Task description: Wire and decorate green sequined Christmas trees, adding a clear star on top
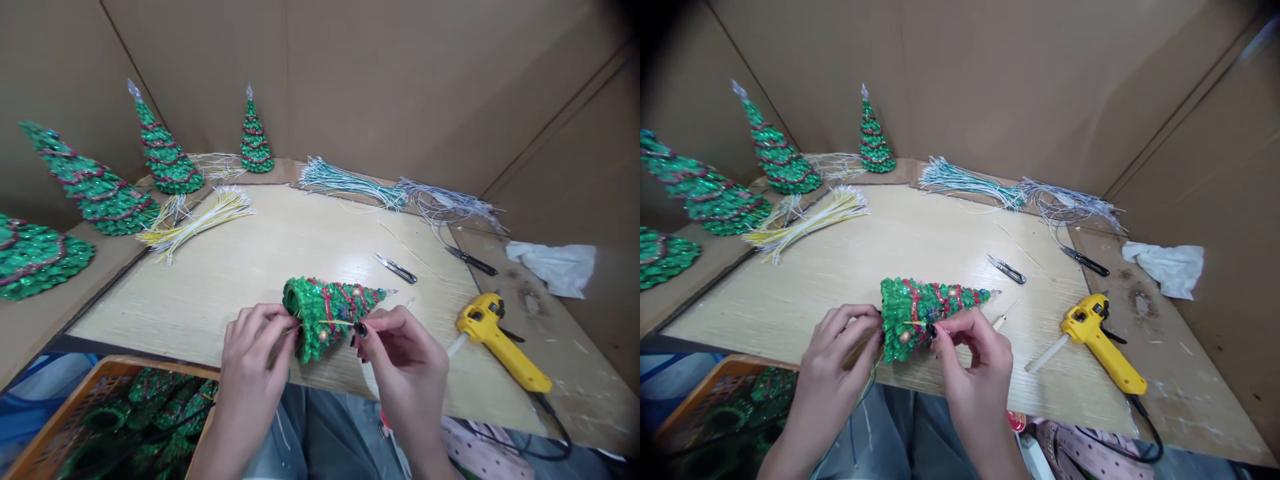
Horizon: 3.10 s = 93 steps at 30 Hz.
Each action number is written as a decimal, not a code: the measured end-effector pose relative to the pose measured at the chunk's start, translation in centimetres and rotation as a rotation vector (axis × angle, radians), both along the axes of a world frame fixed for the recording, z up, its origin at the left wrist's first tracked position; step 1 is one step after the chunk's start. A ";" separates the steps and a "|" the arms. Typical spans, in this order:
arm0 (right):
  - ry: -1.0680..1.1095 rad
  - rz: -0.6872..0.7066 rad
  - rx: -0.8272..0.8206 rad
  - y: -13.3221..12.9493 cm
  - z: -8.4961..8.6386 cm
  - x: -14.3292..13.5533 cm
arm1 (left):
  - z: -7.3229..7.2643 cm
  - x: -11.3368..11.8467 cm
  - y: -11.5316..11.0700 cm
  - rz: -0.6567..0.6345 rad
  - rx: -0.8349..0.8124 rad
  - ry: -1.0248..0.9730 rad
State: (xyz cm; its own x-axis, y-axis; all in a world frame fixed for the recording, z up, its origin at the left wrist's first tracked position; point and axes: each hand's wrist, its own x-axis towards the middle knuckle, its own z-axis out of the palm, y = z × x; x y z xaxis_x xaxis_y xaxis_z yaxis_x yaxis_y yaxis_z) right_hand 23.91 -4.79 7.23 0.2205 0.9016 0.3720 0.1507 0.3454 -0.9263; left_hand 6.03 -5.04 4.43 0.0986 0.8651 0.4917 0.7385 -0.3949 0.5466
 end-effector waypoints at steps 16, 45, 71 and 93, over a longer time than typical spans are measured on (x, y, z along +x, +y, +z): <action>-0.287 0.120 0.057 2.3 0.1 2.4 | -0.1 4.6 -1.3 0.029 -0.022 -0.076; -0.539 0.310 -0.148 1.5 2.3 7.1 | -0.2 8.2 -1.1 0.015 0.008 -0.078; -0.710 0.403 -0.198 2.0 3.4 7.8 | -0.3 7.7 -0.4 -0.048 -0.121 -0.186; -0.987 0.293 -0.151 1.6 4.4 7.2 | -0.9 7.4 -0.2 -0.108 -0.033 -0.199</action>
State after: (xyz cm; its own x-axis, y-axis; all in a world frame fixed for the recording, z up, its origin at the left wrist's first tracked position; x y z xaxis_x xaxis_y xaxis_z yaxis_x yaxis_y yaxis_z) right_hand 31.08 -3.14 11.59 -0.3560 0.9229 0.1468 0.7942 0.3816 -0.4729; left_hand 13.40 -5.21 3.48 0.0954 0.8709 0.4821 0.5694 -0.4450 0.6912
